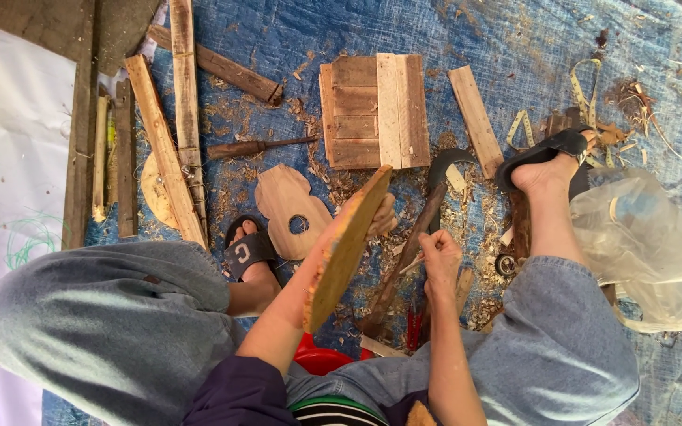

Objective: The person shapes a piece of wood using a hammer and a sickle, occasionally hammering small pegs or nails into the wood and using the sickle to shave the edges.

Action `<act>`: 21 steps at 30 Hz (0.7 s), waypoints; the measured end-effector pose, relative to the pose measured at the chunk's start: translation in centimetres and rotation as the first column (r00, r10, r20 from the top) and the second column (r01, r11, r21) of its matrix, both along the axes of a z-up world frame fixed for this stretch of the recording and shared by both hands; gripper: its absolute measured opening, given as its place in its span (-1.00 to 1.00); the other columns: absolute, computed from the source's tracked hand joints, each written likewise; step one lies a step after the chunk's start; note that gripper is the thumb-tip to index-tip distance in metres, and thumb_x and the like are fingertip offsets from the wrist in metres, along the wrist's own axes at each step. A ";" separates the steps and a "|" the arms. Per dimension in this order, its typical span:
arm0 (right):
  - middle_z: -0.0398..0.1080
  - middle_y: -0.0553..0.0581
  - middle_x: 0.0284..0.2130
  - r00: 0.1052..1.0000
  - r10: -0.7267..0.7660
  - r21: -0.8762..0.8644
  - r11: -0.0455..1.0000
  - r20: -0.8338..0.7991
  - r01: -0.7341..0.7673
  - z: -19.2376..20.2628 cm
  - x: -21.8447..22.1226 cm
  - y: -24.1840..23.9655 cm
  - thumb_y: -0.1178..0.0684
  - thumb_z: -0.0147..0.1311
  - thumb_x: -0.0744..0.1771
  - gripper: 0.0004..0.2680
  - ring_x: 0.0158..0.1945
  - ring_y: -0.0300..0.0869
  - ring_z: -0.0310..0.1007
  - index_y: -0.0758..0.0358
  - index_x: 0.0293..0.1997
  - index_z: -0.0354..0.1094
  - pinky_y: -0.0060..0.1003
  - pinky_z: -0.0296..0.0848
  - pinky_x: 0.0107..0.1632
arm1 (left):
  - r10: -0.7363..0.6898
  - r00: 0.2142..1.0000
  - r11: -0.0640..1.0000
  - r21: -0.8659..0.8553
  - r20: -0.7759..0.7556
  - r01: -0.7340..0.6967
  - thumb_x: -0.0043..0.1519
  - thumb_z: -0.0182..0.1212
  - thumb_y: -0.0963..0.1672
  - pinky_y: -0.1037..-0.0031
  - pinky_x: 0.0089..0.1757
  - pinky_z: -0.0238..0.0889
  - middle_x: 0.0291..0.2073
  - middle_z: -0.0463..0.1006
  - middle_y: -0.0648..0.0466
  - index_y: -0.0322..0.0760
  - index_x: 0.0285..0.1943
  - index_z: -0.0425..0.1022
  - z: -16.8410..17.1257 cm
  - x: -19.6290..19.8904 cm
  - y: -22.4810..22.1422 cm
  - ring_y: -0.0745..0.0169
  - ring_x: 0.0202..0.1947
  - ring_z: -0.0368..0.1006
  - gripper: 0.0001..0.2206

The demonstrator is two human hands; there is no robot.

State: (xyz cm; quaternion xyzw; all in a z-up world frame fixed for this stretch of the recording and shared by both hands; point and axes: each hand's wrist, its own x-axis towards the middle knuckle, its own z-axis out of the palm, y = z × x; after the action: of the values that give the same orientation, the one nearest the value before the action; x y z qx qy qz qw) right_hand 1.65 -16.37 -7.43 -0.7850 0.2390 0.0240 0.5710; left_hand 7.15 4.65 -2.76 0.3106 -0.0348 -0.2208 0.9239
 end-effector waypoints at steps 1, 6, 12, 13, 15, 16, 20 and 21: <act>0.28 0.12 -0.78 1.000 -0.002 0.001 1.000 -0.016 0.002 -0.8 0.0 -0.2 0.08 0.22 0.26 -0.82 -0.60 -0.30 0.20 0.17 -0.57 0.30 -0.42 0.08 -0.45 | -0.035 0.998 0.969 -0.243 0.048 0.046 0.46 -0.25 0.14 0.44 -0.66 0.20 -0.78 0.34 0.00 -0.18 -0.50 0.35 0.6 -0.1 0.2 0.17 -0.83 0.28 -0.44; 0.26 0.09 -0.76 0.998 0.029 0.061 0.998 -0.056 -0.025 -2.4 -0.2 -0.2 0.06 0.21 0.27 -0.81 -0.59 -0.30 0.23 0.14 -0.55 0.26 -0.47 0.13 -0.46 | 0.028 0.999 0.989 -0.146 -0.040 -0.034 0.43 -0.23 0.16 0.42 -0.58 0.20 -0.70 0.35 -0.03 -0.21 -0.44 0.35 0.9 0.0 0.2 0.13 -0.74 0.30 -0.46; 0.33 0.20 -0.70 0.984 0.138 0.156 0.981 -0.112 -0.120 -1.0 -0.5 1.0 0.09 0.22 0.31 -0.80 -0.59 -0.22 0.31 0.22 -0.51 0.29 -0.42 0.29 -0.51 | 0.148 0.972 0.989 0.034 -0.183 -0.144 0.38 -0.18 0.20 0.37 -0.44 0.20 -0.56 0.37 -0.09 -0.28 -0.34 0.36 1.0 0.2 -0.2 0.07 -0.58 0.32 -0.45; 0.34 0.20 -0.71 0.984 0.131 0.172 0.979 -0.123 -0.109 -0.4 -0.5 1.4 0.08 0.24 0.30 -0.79 -0.61 -0.23 0.32 0.22 -0.52 0.28 -0.45 0.29 -0.54 | 0.180 0.960 0.983 0.081 -0.215 -0.166 0.37 -0.17 0.20 0.36 -0.40 0.20 -0.53 0.37 -0.11 -0.29 -0.32 0.37 1.0 0.1 -0.3 0.05 -0.54 0.32 -0.45; 0.33 0.19 -0.71 0.984 0.129 0.167 0.980 -0.122 -0.108 -2.4 -0.5 0.9 0.07 0.25 0.30 -0.78 -0.62 -0.24 0.32 0.22 -0.53 0.27 -0.45 0.29 -0.56 | 0.212 0.946 0.974 0.129 -0.245 -0.186 0.35 -0.16 0.21 0.35 -0.37 0.20 -0.49 0.38 -0.13 -0.31 -0.29 0.37 1.0 0.2 0.0 0.03 -0.50 0.33 -0.44; 0.33 0.18 -0.72 0.985 0.127 0.162 0.981 -0.120 -0.107 -3.4 -0.4 0.7 0.07 0.27 0.29 -0.77 -0.63 -0.25 0.32 0.21 -0.53 0.26 -0.45 0.28 -0.58 | 0.245 0.931 0.963 0.176 -0.271 -0.203 0.34 -0.15 0.22 0.34 -0.33 0.20 -0.46 0.38 -0.14 -0.32 -0.27 0.37 1.0 0.2 0.1 0.02 -0.46 0.33 -0.43; 0.31 0.13 -0.73 0.984 0.125 0.170 0.980 -0.123 -0.103 -3.9 -0.6 0.5 0.09 0.26 0.27 -0.80 -0.64 -0.29 0.30 0.21 -0.53 0.27 -0.48 0.28 -0.58 | 0.313 0.895 0.934 0.272 -0.319 -0.230 0.31 -0.13 0.24 0.31 -0.26 0.20 -0.39 0.39 -0.17 -0.35 -0.22 0.38 1.2 -0.4 -0.8 -0.02 -0.38 0.34 -0.40; 0.30 0.11 -0.73 0.985 0.118 0.184 0.978 -0.123 -0.094 -4.7 -0.5 0.3 0.10 0.26 0.26 -0.80 -0.65 -0.29 0.29 0.19 -0.53 0.25 -0.48 0.25 -0.60 | 0.347 0.874 0.916 0.320 -0.339 -0.240 0.30 -0.12 0.25 0.30 -0.22 0.20 -0.36 0.40 -0.19 -0.37 -0.19 0.38 1.3 -0.7 -0.9 -0.03 -0.34 0.35 -0.39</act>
State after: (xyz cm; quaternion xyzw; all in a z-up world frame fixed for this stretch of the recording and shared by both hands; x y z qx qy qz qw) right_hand 1.12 -16.10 -12.12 -0.7394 0.2312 0.1282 0.6192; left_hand 6.47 3.74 -1.49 0.3842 0.2273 -0.1364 0.8844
